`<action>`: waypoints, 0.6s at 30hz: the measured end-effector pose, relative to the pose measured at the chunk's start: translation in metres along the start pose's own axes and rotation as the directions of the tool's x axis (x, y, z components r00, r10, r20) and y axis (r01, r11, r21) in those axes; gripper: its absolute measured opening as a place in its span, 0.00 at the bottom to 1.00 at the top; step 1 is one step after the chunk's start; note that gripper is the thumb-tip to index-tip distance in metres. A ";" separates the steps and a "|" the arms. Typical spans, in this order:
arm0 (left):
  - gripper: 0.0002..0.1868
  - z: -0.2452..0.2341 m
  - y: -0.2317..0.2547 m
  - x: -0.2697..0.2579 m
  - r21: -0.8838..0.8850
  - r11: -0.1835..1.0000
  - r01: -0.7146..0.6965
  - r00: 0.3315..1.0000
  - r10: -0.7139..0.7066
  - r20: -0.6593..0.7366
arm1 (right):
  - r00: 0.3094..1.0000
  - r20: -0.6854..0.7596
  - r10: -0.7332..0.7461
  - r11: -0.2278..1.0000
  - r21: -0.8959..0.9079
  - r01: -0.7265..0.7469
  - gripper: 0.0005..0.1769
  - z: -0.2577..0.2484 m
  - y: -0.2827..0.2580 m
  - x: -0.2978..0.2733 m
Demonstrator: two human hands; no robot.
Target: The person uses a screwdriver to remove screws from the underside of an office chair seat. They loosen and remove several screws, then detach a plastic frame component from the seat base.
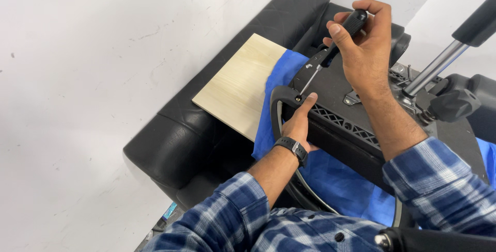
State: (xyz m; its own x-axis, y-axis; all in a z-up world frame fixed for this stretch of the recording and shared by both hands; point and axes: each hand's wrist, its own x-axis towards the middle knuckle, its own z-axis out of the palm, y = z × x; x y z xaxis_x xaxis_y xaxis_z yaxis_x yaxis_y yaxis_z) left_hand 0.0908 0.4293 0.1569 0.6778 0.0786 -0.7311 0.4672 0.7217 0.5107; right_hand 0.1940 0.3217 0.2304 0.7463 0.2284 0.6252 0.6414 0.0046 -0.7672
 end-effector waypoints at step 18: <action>0.48 -0.004 -0.002 -0.004 0.149 0.983 -0.103 0.993 0.109 -0.033 | 1.000 0.024 0.016 0.966 -0.257 -0.009 0.22 0.012 -0.027 0.009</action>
State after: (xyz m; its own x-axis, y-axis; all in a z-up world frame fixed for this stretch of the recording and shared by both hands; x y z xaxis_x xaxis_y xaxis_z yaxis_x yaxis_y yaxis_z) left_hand 0.0847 0.4305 0.1573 0.7060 0.1795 -0.6851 0.4739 0.5991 0.6453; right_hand 0.1808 0.3358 0.2551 0.7519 0.2513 0.6096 0.6588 -0.2482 -0.7102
